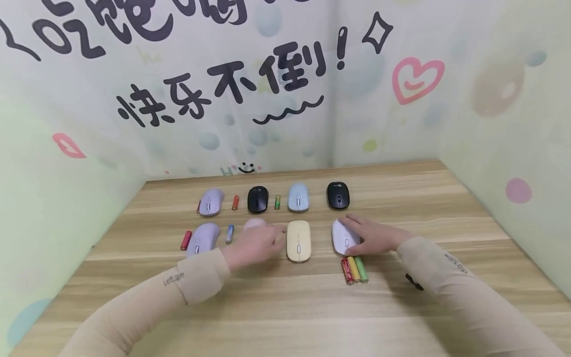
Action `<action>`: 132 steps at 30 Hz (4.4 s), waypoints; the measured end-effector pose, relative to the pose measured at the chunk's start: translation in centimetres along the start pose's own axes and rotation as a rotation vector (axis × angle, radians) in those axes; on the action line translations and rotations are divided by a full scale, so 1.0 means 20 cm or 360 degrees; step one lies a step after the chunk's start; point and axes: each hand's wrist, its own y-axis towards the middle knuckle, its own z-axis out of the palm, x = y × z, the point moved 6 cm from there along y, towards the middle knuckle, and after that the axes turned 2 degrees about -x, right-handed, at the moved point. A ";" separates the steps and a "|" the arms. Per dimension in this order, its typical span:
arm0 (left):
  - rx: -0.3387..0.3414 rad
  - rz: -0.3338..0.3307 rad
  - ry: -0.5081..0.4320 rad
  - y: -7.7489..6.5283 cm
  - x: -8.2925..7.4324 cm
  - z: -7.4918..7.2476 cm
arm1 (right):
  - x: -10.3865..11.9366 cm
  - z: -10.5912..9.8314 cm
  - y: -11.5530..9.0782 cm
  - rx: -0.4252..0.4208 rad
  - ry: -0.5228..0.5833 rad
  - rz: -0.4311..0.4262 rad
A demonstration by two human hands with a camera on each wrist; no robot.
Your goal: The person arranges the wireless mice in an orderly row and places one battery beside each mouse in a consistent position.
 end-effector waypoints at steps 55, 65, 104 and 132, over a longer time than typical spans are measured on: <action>0.0323 0.0001 -0.0018 0.12 -0.48 0.32 | -0.01 0.01 0.01 -0.0018 0.0050 -0.0031; 0.0070 -0.0369 -0.0266 0.18 -0.08 -0.04 | -0.01 0.00 0.01 -0.0002 0.0056 -0.0027; 0.0143 -0.0412 0.0063 0.09 0.16 -0.08 | 0.01 -0.03 -0.02 -0.0096 0.0049 -0.0015; -0.0001 -0.0621 0.0018 -0.08 0.40 0.00 | 0.39 0.18 -0.07 -0.0076 0.0024 0.0290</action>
